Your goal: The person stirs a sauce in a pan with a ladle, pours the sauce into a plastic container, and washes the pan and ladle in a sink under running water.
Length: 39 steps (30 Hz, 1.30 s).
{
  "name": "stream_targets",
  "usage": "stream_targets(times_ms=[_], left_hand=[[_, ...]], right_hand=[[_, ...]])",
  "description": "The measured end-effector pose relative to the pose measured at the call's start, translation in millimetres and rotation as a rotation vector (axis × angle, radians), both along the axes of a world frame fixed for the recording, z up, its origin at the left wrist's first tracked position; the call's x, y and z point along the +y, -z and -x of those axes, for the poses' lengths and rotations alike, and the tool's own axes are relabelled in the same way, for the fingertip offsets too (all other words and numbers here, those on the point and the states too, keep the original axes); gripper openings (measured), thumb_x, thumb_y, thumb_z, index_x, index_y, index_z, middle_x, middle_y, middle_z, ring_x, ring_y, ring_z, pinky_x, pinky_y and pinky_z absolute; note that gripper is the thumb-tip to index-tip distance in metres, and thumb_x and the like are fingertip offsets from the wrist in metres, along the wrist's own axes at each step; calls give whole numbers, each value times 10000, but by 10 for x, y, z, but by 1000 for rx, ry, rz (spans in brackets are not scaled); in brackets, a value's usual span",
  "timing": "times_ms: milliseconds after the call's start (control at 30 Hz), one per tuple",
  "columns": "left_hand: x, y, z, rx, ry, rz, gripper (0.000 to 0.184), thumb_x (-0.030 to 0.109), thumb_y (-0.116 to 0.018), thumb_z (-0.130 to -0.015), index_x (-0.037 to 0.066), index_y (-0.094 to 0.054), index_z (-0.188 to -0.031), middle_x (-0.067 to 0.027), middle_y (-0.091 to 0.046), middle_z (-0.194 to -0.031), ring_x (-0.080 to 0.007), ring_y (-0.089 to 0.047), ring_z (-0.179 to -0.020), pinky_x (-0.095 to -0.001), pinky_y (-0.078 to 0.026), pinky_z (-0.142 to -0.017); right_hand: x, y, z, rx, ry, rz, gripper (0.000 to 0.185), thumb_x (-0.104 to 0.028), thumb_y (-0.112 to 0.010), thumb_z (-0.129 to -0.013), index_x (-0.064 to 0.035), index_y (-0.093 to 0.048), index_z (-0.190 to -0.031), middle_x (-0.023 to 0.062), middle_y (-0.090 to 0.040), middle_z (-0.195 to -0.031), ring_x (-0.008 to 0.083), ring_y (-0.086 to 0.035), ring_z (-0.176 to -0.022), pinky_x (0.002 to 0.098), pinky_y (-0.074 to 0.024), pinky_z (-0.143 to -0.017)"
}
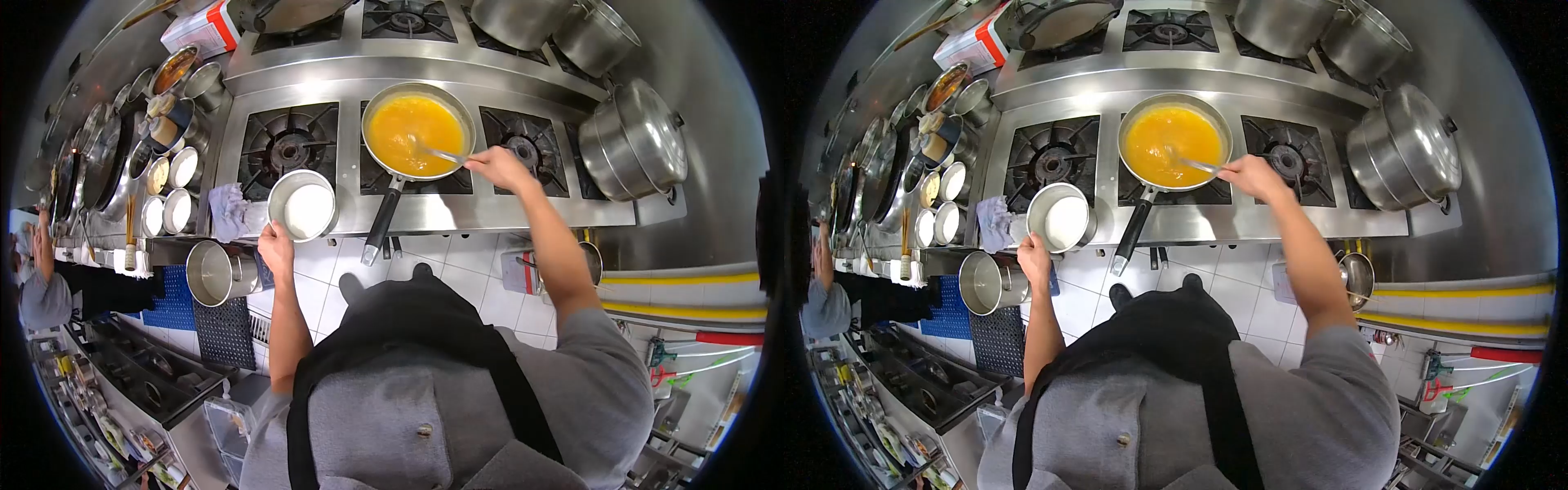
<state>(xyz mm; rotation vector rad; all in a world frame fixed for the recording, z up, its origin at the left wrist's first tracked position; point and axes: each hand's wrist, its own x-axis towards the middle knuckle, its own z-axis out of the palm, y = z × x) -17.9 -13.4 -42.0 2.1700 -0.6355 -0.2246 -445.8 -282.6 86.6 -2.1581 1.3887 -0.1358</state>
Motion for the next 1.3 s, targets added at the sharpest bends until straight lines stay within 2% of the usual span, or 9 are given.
stream_targets(times_ms=[100, 267, 400, 467, 567, 933, 1067, 1233, 1300], left_hand=[[22, -28, 2, -16, -8, -26, 430, 320, -558, -990, -72, -662, -848, -225, -629, -658, -320, -568, -572, -481, -464, -642], [15, -34, 28, 5, 14, 15, 424, 317, -557, -991, -71, -660, -854, -234, -623, -659, -338, -567, -575, -478, -467, -644], [26, 47, -41, -4, 10, -9, 423, 319, -558, -988, -69, -666, -859, -237, -625, -661, -344, -579, -579, -478, -469, -645], [41, 43, -31, -7, 12, -20, 425, 322, -558, -987, -69, -668, -863, -237, -625, -661, -344, -584, -582, -479, -471, -647], [3, -23, 18, -2, 12, -17, 422, 325, -556, -984, -65, -677, -878, -242, -630, -670, -353, -590, -587, -485, -472, -650], [29, 12, -12, -3, 12, -27, 416, 311, -550, -986, -72, -685, -894, -250, -630, -673, -375, -591, -587, -490, -469, -648], [20, 12, -5, 10, 22, 0, 415, 308, -551, -985, -73, -678, -884, -247, -629, -670, -368, -574, -579, -488, -466, -647], [20, 60, -26, -6, 6, 1, 427, 314, -548, -987, -70, -671, -846, -229, -644, -669, -349, -576, -575, -476, -469, -644], [46, 17, -10, 5, 6, -8, 428, 320, -548, -987, -67, -679, -859, -230, -646, -673, -345, -583, -580, -474, -471, -646]], right_hand=[[-188, -376, 397, 230, 103, -215, 298, -371, -746, -906, -160, -790, -1112, 165, -768, -976, 243, -744, -864, 390, -546, -833], [-208, 57, 84, 71, 47, 80, 337, -384, -717, -916, -152, -762, -1157, 195, -743, -1027, 374, -724, -967, 417, -551, -889], [-50, 191, 278, 21, -58, -47, 352, -392, -733, -914, -168, -757, -1184, 180, -746, -1102, 339, -724, -1020, 384, -534, -941], [-140, -234, 438, 136, 46, -152, 291, -363, -739, -911, -175, -783, -1129, 157, -759, -1062, 320, -736, -985, 389, -547, -905], [-336, -172, 390, 138, 46, 105, 285, -364, -711, -920, -181, -777, -1129, 171, -748, -1017, 351, -724, -966, 416, -558, -879], [-255, -313, 429, 182, 113, 40, 290, -388, -696, -926, -189, -786, -1116, 155, -759, -1015, 343, -733, -947, 402, -557, -897], [-36, 227, 20, 0, 109, 39, 348, -398, -702, -916, -182, -751, -1184, 185, -743, -1051, 370, -711, -995, 417, -548, -904], [-26, -369, 462, 185, 113, -151, 304, -381, -749, -891, -191, -785, -1126, 155, -766, -1041, 291, -749, -922, 387, -558, -882], [-314, -241, 612, 182, 92, 0, 293, -401, -731, -897, -218, -788, -1120, 150, -761, -1048, 333, -739, -950, 410, -560, -893]])
